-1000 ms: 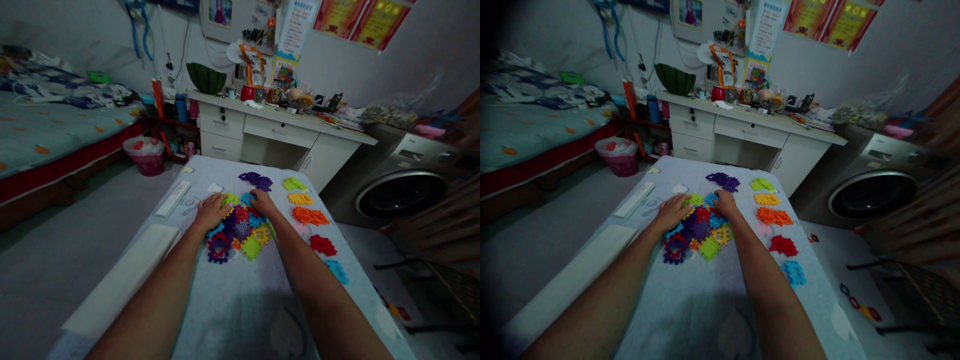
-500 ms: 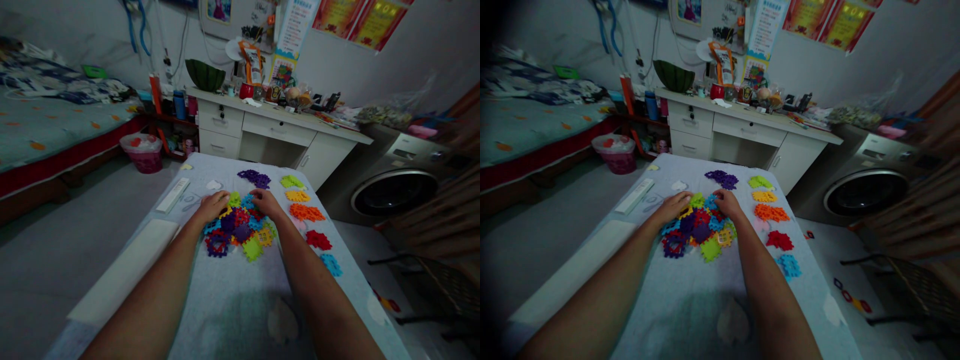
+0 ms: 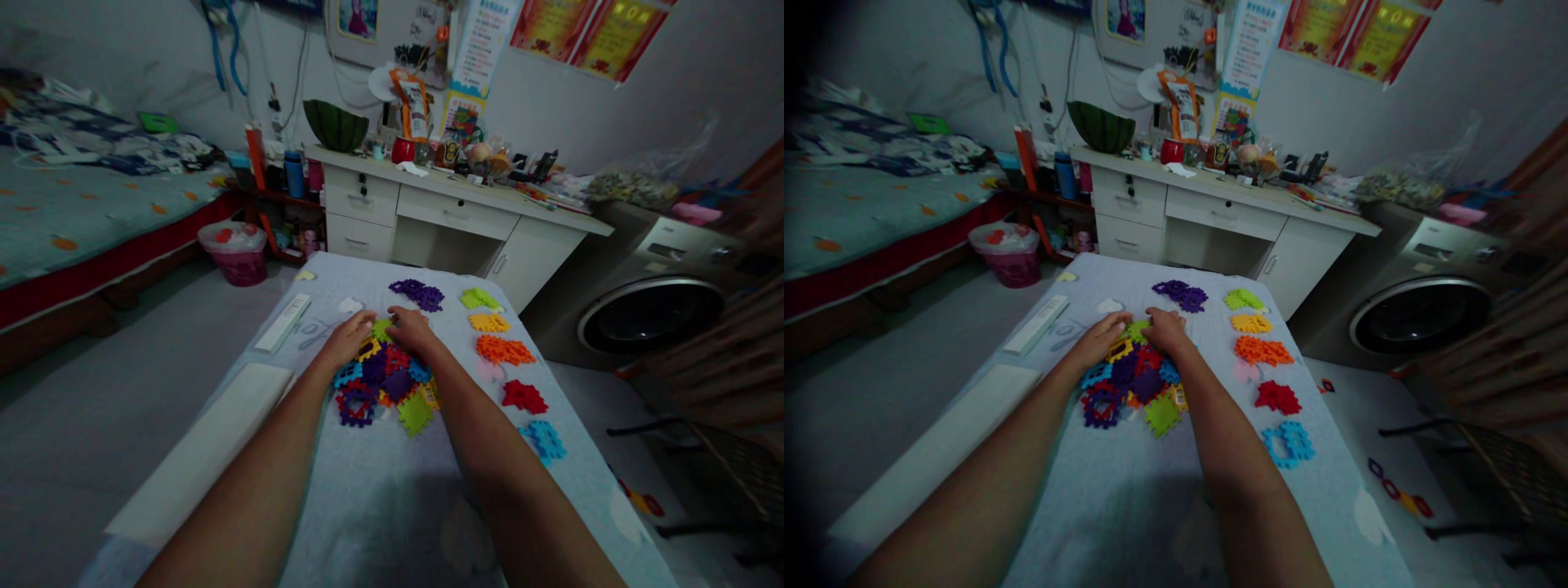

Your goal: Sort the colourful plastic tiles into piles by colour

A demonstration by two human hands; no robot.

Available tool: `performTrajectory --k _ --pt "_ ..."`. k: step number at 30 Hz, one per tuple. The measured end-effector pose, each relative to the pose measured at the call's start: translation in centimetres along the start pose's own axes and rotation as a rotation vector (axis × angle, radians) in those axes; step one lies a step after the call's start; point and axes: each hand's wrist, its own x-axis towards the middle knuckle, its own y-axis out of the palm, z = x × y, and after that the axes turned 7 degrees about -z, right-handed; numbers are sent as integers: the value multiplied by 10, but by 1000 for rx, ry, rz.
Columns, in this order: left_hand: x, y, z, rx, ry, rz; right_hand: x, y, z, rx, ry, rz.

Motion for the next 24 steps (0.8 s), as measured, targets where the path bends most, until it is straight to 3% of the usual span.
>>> performTrajectory --k 5,10,14,17,24 --pt "1 2 0 -32 -16 -22 12 0 -3 49 -103 -32" --pt "0 2 1 -41 -32 -16 20 -15 -22 415 -101 -63" --pt "0 1 2 -25 -50 2 20 -42 -53 756 56 -144" --pt "-1 0 -2 30 -39 7 21 -65 -84 839 215 -256" --pt "-5 -4 -14 127 -2 15 37 -105 -168 991 696 -740"
